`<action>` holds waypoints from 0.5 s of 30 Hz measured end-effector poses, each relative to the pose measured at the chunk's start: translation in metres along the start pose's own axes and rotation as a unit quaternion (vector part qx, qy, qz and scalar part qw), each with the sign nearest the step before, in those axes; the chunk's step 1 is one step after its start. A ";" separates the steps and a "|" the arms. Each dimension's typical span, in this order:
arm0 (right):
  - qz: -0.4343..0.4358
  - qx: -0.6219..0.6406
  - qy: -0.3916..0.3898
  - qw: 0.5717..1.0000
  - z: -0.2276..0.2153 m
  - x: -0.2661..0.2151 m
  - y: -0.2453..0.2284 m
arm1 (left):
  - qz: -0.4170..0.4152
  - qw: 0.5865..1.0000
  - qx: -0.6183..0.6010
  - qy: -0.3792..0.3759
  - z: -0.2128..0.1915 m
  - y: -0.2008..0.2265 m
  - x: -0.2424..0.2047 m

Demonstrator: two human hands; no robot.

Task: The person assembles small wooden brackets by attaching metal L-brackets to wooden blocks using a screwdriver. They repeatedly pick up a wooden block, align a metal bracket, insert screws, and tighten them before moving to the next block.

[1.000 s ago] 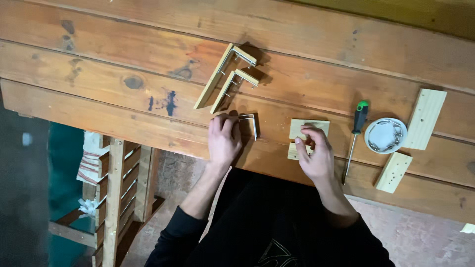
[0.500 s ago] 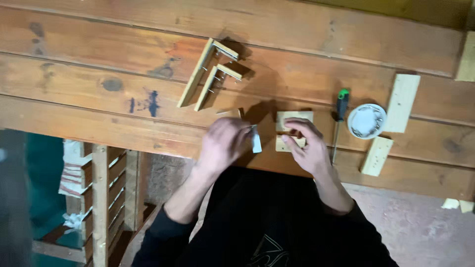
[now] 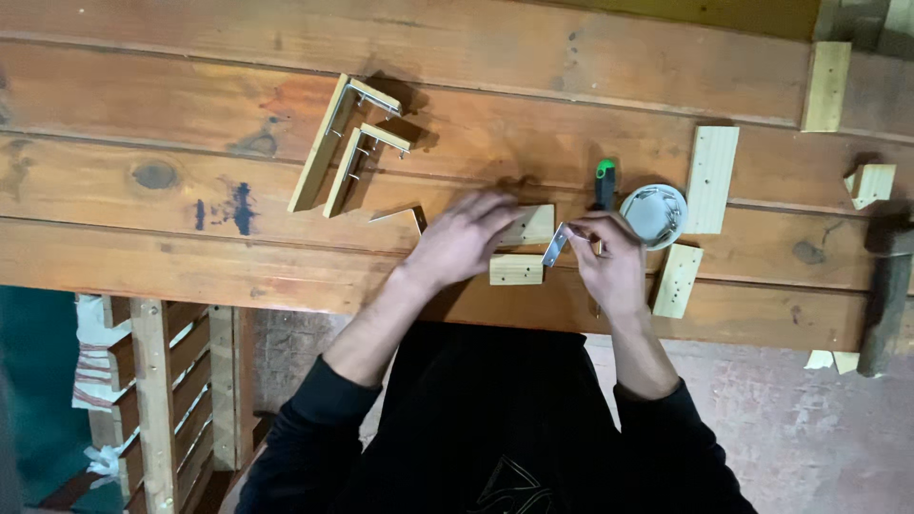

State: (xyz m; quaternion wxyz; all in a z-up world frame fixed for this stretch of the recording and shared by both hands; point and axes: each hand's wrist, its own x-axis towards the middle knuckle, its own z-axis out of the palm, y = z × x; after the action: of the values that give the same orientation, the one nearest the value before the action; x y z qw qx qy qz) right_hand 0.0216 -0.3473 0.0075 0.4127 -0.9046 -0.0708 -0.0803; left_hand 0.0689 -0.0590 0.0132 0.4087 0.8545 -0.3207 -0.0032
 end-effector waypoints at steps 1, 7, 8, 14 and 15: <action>0.000 0.000 0.000 1.000 0.001 -0.007 0.002 | 0.000 1.000 0.000 0.000 0.008 -0.001 -0.006; 0.060 0.027 0.040 0.997 0.026 -0.016 0.015 | -0.025 0.981 0.192 0.002 0.066 -0.026 -0.040; 0.056 0.030 0.042 0.997 0.030 -0.014 0.016 | -0.056 0.976 0.207 0.026 0.074 -0.024 -0.042; 0.063 0.011 0.042 0.997 0.044 -0.008 0.037 | -0.123 0.952 0.259 0.104 0.099 -0.008 -0.042; 0.080 -0.004 0.036 0.996 0.044 -0.010 0.044 | -0.135 0.952 0.248 0.116 0.101 -0.005 -0.041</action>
State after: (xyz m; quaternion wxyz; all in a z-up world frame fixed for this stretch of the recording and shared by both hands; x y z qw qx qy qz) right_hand 0.0239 -0.3431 -0.0558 0.4164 -0.9055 0.0175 -0.0799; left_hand 0.0122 -0.1040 -0.0679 0.2137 0.9587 -0.1434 0.1208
